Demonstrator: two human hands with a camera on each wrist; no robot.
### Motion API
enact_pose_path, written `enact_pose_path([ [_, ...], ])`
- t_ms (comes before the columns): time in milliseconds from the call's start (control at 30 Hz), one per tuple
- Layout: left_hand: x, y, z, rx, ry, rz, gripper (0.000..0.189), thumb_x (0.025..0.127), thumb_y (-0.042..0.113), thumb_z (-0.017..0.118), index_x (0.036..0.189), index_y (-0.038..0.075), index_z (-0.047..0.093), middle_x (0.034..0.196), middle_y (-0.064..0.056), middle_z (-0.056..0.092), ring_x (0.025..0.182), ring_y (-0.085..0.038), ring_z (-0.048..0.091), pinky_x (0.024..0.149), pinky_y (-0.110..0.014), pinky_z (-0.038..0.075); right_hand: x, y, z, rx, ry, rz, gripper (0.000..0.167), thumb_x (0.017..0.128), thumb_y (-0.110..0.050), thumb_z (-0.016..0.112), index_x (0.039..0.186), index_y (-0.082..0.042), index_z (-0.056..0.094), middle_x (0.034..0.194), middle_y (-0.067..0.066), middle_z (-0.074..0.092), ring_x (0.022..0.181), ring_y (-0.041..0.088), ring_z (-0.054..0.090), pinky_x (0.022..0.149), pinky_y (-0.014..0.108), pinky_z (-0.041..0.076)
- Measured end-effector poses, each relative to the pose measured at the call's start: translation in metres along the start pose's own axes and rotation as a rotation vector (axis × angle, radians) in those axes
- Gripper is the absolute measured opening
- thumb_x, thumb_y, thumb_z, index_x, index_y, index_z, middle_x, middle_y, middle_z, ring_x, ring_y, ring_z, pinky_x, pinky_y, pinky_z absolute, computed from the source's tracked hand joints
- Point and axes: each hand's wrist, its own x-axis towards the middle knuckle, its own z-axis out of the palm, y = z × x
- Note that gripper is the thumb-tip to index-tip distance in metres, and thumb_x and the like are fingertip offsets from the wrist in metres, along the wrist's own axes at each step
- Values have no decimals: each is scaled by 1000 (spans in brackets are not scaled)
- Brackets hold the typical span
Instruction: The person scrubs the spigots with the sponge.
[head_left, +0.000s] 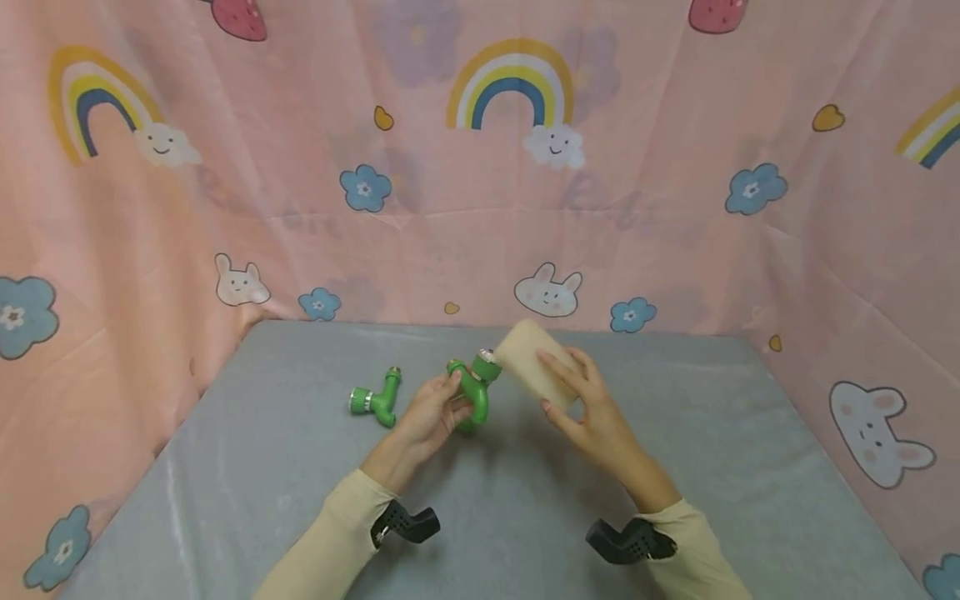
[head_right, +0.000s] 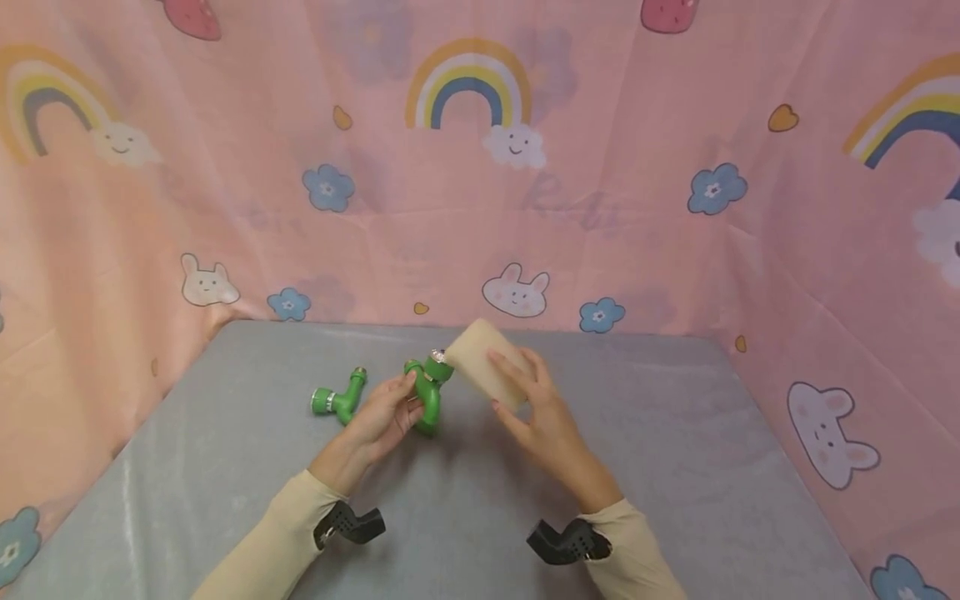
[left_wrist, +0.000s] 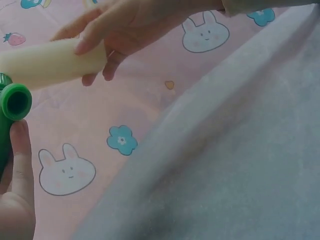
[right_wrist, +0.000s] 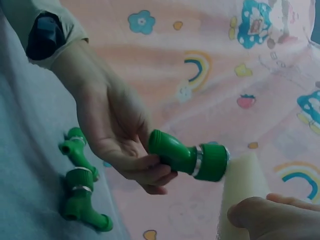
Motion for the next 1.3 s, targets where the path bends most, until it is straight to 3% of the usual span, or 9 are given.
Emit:
enact_pose_path([
  [133,0,-1,-1,-48,25,-10,25,112,18,32,124,5,50,104,9,70,92,-5,68,82,-17,58,0,-2,-3,1,29,40,66,90,-3,72,150,-15,49,150,26,35,119,41,49,85,55,52],
  [333,-1,-3,1,-39,-61,-32,21,111,21,36,118,11,53,97,11,68,81,-4,63,72,-16,55,-2,-20,9,-9,37,-173,69,84,-2,76,147,-14,53,146,26,43,117,40,55,78,46,56],
  [400,-2,-3,2,-30,-86,-18,20,111,23,37,115,14,55,92,12,66,76,-4,59,68,-16,52,-4,-24,15,5,13,-189,69,84,-2,77,147,-16,53,147,24,42,121,39,53,80,46,56],
  [567,-2,0,1,-32,-80,-7,20,112,22,33,112,14,51,90,11,67,78,-3,60,68,-16,51,-4,-18,16,15,4,-76,65,87,0,75,147,-14,54,147,25,41,112,37,56,74,36,56],
  [700,2,-1,-4,8,-15,10,26,111,19,34,131,7,46,101,10,69,86,-4,65,74,-19,55,-2,-7,9,8,-6,59,61,92,-4,70,149,-13,51,147,26,39,102,33,56,71,27,50],
  [867,3,-1,-4,156,39,114,38,108,10,42,146,3,38,125,-12,68,107,-17,71,88,-30,61,0,-6,-1,35,27,141,59,93,-8,67,149,-14,50,146,23,41,97,26,51,69,25,44],
  [1067,0,1,2,335,21,295,33,107,3,42,140,0,39,132,-30,59,120,-31,67,100,-52,56,-1,-24,4,-20,-23,43,58,90,-13,71,146,-17,55,143,24,46,98,28,57,69,26,50],
  [1200,0,1,5,394,46,391,30,105,-3,43,134,0,42,125,-27,59,108,-20,68,94,-46,60,-2,-29,10,-68,-41,68,57,90,-13,73,144,-17,57,145,27,46,107,38,60,74,40,56],
  [1300,0,1,6,437,60,441,28,103,-7,43,131,-1,43,125,-31,58,107,-23,67,89,-36,62,-2,-24,9,-62,-42,134,55,90,-11,71,144,-15,58,146,27,46,111,40,59,78,49,55],
])
